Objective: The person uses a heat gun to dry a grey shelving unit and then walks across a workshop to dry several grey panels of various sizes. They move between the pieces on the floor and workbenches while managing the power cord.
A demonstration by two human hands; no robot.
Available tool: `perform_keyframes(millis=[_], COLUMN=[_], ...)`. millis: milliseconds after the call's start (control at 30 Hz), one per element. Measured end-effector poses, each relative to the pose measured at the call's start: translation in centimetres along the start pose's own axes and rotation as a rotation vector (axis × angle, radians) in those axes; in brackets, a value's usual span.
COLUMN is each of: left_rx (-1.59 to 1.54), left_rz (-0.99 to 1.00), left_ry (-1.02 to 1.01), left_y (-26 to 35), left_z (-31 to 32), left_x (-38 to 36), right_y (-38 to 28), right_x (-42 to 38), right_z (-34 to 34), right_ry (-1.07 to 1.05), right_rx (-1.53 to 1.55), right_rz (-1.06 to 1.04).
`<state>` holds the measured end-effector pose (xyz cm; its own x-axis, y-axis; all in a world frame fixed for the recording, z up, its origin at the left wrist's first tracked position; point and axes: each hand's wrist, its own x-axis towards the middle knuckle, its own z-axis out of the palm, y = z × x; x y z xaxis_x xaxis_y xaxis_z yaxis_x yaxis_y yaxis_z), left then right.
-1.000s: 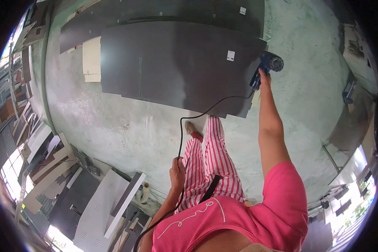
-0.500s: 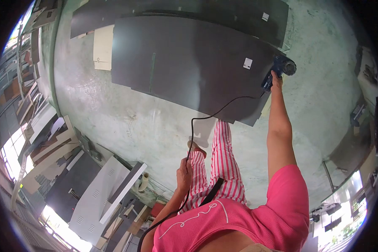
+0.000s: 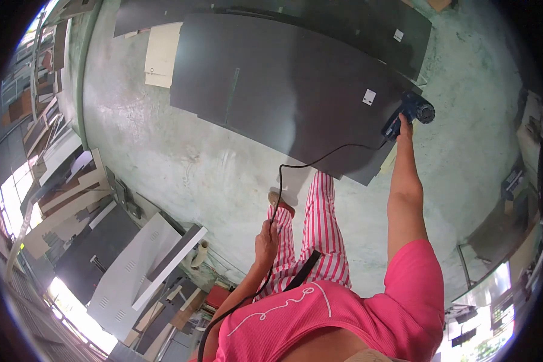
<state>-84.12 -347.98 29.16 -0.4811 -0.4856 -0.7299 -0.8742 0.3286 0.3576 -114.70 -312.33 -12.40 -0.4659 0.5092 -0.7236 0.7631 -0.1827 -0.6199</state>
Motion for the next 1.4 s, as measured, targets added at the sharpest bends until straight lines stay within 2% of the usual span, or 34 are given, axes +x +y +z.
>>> perform_keyframes(millis=[33,133,167,267,300,400,533,600,700,733,800,933,1000,1133,1200,1367,1400], left_rx=[-0.008,-0.057,-0.043,-0.060,-0.074,-0.123,-0.135,-0.100,0.048,0.035,0.138,0.165,0.164,0.114,0.116,0.170,0.171], left_rz=[-0.001,-0.020,0.025,0.085,0.116,0.093,0.170,0.116,0.202,0.201,0.259,0.285,0.234,0.217,0.224,0.310,0.315], left_ry=[0.008,0.006,0.045,0.121,0.141,0.175,0.205,0.174,0.207,0.212,0.225,0.246,0.234,0.245,0.249,0.224,0.221], left_y=[-0.1,-1.1,-1.7,-3.9,-4.7,-6.7,-11.6,-14.6,-20.1,-22.1,-25.4,-30.9,-32.3,-32.9,-32.8,-31.2,-30.9], left_z=[-0.3,-0.5,-0.7,-1.7,-2.2,-4.2,-7.7,-10.2,-15.1,-16.7,-19.8,-23.7,-24.9,-26.1,-26.1,-27.3,-27.9], left_x=[0.1,0.6,0.8,1.6,1.8,2.0,2.6,2.9,3.5,3.4,3.4,3.3,3.3,3.3,3.8,5.4,6.2], right_y=[-0.5,-2.0,-1.6,0.3,0.6,2.1,5.8,7.5,8.5,9.4,11.2,14.6,15.1,15.2,15.8,14.8,14.6], right_x=[-1.9,-7.3,-7.7,-10.1,-11.7,-16.7,-23.8,-27.3,-34.5,-35.8,-38.1,-41.2,-43.4,-45.7,-44.3,-43.0,-42.7], right_z=[0.0,1.0,1.1,2.3,2.9,3.6,4.5,4.3,4.9,4.8,5.2,7.0,8.2,10.7,12.3,17.1,18.6], right_ry=[-0.160,-0.138,-0.191,-0.236,-0.193,-0.334,-0.345,-0.368,-0.357,-0.311,-0.355,-0.379,-0.356,-0.362,-0.361,-0.382,-0.327], right_rx=[0.088,0.071,0.060,0.030,-0.030,-0.049,-0.007,-0.015,-0.099,-0.159,-0.140,-0.064,-0.029,0.087,0.027,-0.124,-0.176], right_rz=[-0.054,-0.050,-0.004,-0.073,-0.005,0.053,0.035,0.005,-0.052,-0.073,-0.052,-0.057,-0.029,-0.006,-0.108,-0.101,-0.118])
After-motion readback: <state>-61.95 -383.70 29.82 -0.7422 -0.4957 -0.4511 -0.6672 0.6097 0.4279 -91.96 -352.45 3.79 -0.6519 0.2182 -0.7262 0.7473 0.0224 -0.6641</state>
